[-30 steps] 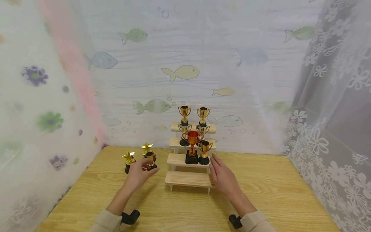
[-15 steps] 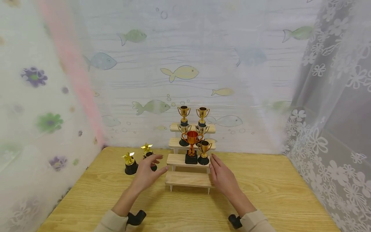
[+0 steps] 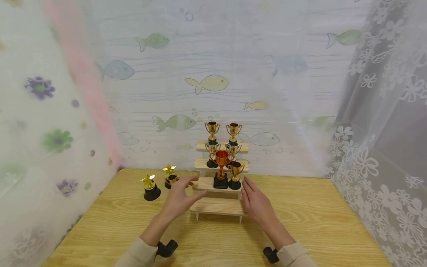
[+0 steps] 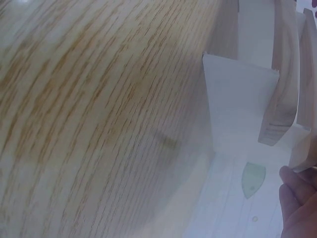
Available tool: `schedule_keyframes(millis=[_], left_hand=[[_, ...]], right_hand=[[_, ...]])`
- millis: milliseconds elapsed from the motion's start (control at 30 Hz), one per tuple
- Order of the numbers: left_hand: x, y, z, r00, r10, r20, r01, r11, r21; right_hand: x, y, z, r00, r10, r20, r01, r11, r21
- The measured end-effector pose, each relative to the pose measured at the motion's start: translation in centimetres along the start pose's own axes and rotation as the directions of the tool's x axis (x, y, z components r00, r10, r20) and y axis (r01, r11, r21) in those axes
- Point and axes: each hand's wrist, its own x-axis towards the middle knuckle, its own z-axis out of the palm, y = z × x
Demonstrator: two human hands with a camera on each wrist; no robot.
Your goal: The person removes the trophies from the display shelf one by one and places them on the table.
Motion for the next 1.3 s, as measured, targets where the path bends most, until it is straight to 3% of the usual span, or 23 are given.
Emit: schedule_keyframes(millis=[233, 467, 700, 1300], left_hand=[[0.5, 0.5, 0.7, 0.999, 0.037, 0.000, -0.037, 0.998, 0.041], [0.9, 1.0, 1.2, 1.000, 0.014, 0.020, -0.015, 1.000, 0.028], [1.3, 1.4, 1.9, 0.999, 0.041, 0.022, -0.042, 0.998, 0.036], [2.9, 1.7, 4.0, 1.000, 0.002, 0.020, -0.002, 1.000, -0.011]], right_hand=[[0.0, 0.0, 0.0, 1.000, 0.001, 0.001, -0.001, 1.000, 0.002], [0.0, 0.0, -0.1, 1.000, 0.001, -0.001, -0.001, 1.000, 0.001], [0.0, 0.1, 0.0, 1.000, -0.007, 0.004, 0.007, 1.000, -0.005], [0.1, 0.1, 0.0, 1.000, -0.002, 0.010, 0.002, 1.000, -0.004]])
